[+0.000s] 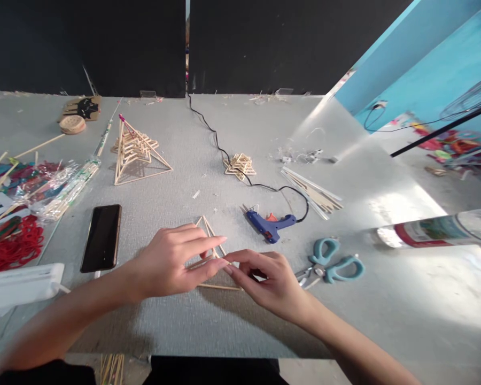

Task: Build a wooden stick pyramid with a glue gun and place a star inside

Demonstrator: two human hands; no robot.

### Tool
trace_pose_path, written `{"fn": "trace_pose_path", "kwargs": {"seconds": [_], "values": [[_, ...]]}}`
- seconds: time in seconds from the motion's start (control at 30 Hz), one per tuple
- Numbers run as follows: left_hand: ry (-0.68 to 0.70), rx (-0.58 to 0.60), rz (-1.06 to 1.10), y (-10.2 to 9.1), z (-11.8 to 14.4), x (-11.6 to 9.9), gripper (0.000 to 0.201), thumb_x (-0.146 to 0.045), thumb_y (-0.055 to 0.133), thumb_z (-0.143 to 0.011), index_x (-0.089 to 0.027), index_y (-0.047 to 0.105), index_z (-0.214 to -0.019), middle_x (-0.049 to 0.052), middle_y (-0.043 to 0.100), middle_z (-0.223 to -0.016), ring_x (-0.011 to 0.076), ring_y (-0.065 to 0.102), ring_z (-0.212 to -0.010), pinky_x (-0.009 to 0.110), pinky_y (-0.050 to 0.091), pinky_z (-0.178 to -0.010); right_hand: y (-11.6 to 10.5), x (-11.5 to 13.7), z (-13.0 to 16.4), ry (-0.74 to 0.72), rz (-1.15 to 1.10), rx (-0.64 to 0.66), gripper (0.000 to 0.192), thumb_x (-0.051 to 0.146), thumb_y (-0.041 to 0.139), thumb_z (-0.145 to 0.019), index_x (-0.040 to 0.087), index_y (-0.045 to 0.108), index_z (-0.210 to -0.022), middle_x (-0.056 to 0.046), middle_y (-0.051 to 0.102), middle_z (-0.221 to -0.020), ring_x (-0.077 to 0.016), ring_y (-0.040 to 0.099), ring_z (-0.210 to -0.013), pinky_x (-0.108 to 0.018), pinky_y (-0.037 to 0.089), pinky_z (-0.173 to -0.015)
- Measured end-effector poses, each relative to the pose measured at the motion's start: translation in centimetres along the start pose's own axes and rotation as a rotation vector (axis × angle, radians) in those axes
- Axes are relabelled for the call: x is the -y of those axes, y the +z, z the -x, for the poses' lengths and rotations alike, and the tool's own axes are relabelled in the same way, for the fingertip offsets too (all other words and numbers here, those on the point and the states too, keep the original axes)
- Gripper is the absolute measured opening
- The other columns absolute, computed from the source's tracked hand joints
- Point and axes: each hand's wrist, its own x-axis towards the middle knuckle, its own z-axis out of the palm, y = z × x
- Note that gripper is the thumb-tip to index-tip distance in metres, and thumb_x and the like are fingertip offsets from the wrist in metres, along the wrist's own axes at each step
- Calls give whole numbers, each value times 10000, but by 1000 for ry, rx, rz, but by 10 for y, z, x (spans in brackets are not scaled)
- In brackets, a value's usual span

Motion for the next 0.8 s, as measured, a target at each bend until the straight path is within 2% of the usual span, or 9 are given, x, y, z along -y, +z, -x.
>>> {"fn": "trace_pose_path", "kwargs": {"seconds": [0.57,0.8], "values": [[-5,-9,18,2,0,0,330,-297,653,-1019,-94,714,-1272,30,712,-836,136,636,-756,274,531,-712,1,-3,2,2,-2,3,91,198,623,-1018,194,695,-1073,94,476,-568,-56,378,-477,-200,326,-457],[4,1,-17,2,0,0,319,-325,618,-1041,-107,717,-1251,34,700,-815,135,615,-739,265,510,-683,0,-3,4,-3,-1,1,74,198,625,-1018,201,687,-1058,102,420,-566,-60,338,-486,-204,307,-458]]}}
